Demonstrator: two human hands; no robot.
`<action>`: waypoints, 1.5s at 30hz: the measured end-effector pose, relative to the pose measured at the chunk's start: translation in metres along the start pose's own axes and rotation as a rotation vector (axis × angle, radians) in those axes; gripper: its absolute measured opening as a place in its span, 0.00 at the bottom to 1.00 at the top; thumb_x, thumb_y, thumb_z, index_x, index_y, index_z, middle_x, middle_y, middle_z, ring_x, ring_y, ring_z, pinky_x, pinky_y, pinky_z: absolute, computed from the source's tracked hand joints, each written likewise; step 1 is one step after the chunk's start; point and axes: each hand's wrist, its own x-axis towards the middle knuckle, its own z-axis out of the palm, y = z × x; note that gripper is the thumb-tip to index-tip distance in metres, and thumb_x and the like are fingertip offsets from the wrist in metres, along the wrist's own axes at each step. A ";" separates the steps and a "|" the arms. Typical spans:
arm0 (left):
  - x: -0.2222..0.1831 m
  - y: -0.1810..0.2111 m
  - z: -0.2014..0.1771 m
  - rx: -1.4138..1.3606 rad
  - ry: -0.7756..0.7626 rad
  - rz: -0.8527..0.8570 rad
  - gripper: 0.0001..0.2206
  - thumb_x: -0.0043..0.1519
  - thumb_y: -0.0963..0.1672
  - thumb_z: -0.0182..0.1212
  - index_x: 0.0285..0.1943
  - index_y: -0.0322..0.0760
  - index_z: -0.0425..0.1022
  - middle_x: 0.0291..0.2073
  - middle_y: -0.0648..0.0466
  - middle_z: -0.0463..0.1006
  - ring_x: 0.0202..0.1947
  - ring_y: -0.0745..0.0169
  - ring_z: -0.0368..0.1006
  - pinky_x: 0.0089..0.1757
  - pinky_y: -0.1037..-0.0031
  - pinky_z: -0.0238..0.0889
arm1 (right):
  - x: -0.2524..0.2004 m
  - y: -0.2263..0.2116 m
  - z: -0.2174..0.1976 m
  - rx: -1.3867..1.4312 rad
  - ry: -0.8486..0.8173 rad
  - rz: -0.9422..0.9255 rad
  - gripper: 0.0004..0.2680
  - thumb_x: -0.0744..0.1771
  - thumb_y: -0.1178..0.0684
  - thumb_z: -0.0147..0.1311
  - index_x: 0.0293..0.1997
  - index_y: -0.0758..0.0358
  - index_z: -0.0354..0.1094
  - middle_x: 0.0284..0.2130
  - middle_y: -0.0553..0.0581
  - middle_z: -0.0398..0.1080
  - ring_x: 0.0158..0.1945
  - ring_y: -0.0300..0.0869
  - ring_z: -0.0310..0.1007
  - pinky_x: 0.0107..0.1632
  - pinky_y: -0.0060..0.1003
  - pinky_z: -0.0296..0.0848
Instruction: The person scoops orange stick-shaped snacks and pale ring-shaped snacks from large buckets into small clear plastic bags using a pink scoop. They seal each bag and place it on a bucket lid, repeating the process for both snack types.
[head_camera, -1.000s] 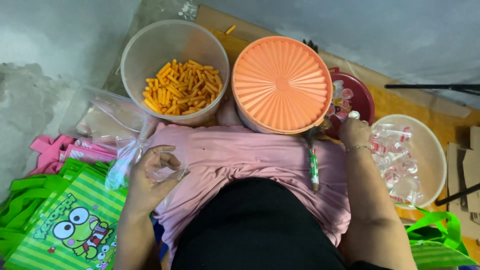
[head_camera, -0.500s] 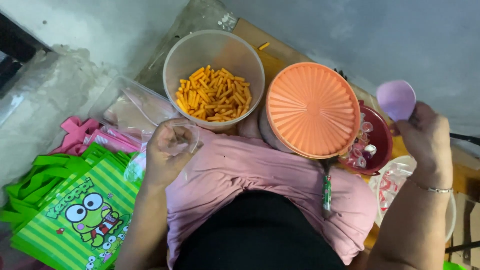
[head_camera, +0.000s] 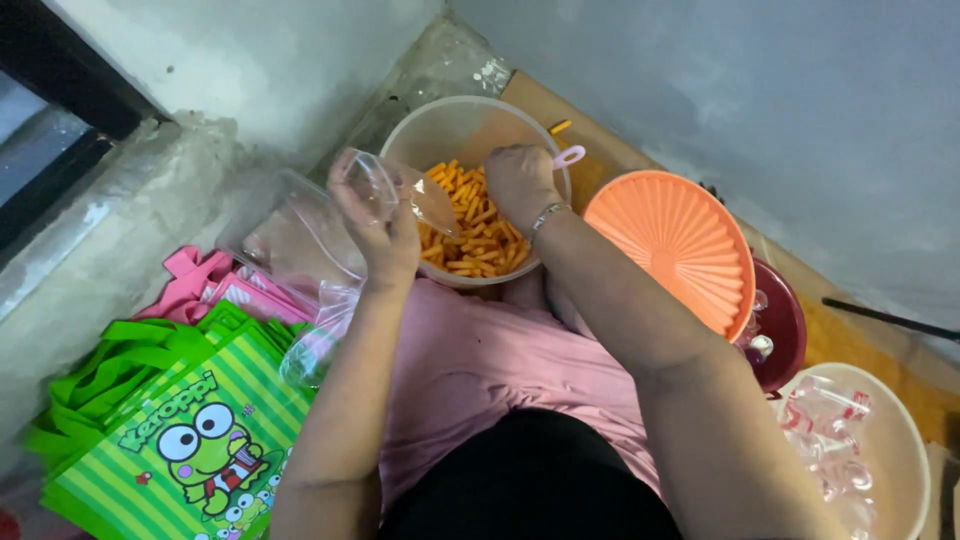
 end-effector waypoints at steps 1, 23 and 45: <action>-0.002 0.001 0.002 0.002 0.005 -0.003 0.19 0.56 0.42 0.55 0.52 0.30 0.53 0.42 0.42 0.61 0.49 0.49 0.59 0.51 0.63 0.50 | 0.003 -0.001 0.014 -0.001 -0.001 -0.006 0.03 0.54 0.59 0.45 0.17 0.60 0.64 0.08 0.53 0.59 0.13 0.49 0.62 0.15 0.45 0.57; -0.014 -0.006 0.014 0.140 0.005 -0.044 0.21 0.53 0.47 0.56 0.51 0.35 0.57 0.25 0.49 0.71 0.28 0.52 0.71 0.33 0.70 0.65 | 0.003 -0.038 0.007 0.406 -0.648 0.041 0.12 0.59 0.49 0.38 0.30 0.62 0.70 0.27 0.58 0.71 0.36 0.51 0.71 0.34 0.43 0.68; 0.025 0.036 -0.009 -0.351 0.028 -0.153 0.22 0.53 0.40 0.62 0.51 0.36 0.54 0.27 0.53 0.67 0.31 0.72 0.62 0.40 0.82 0.56 | 0.019 0.003 0.022 1.385 -0.932 0.203 0.10 0.51 0.59 0.49 0.31 0.64 0.69 0.18 0.59 0.67 0.17 0.45 0.68 0.19 0.34 0.67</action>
